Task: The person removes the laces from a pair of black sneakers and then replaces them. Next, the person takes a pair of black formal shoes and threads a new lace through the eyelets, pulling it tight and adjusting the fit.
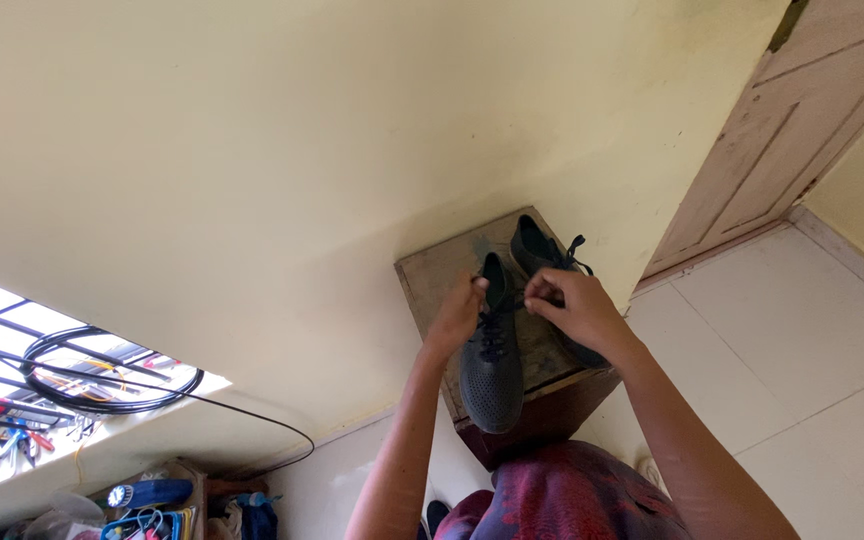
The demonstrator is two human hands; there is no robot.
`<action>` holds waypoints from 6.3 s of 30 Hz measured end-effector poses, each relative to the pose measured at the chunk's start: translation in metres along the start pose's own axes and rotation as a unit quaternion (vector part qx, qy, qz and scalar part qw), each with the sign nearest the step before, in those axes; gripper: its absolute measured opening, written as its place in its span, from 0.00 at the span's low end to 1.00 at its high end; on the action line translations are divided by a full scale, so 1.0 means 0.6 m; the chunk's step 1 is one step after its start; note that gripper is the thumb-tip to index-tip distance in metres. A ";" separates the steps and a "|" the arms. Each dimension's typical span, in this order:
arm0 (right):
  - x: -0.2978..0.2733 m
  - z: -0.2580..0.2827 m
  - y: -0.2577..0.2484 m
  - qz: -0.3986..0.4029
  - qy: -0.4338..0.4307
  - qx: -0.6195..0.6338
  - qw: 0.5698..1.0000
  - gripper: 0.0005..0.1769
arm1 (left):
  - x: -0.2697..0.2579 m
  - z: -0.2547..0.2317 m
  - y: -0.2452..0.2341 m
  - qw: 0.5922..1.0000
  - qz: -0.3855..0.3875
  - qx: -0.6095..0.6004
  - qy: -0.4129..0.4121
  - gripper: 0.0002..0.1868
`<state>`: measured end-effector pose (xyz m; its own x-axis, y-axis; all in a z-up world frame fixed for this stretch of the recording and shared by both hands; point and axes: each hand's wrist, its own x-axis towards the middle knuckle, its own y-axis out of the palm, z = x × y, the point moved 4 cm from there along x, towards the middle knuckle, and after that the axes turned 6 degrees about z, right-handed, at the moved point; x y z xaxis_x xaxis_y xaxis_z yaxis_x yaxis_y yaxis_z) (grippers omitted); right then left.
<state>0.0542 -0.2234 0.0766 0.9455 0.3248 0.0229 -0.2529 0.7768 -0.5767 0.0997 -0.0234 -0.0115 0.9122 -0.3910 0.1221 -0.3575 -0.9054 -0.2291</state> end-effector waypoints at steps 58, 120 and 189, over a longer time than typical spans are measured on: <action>0.015 -0.059 0.133 -0.130 -0.074 0.035 0.988 0.08 | -0.001 0.034 -0.038 0.980 0.178 -0.060 -0.066 0.18; 0.059 -0.089 0.149 -0.065 -0.031 0.228 0.971 0.05 | -0.003 0.062 -0.065 0.977 0.118 -0.178 -0.006 0.10; 0.065 -0.005 0.130 -0.071 -0.016 -0.321 0.944 0.20 | -0.129 -0.030 0.022 0.970 -0.161 0.181 -0.013 0.10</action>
<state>0.0720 -0.1518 0.0299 0.9511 0.2664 0.1566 0.0623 0.3310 -0.9416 0.0209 -0.0082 -0.0069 0.9715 -0.0884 0.2200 0.0367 -0.8606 -0.5080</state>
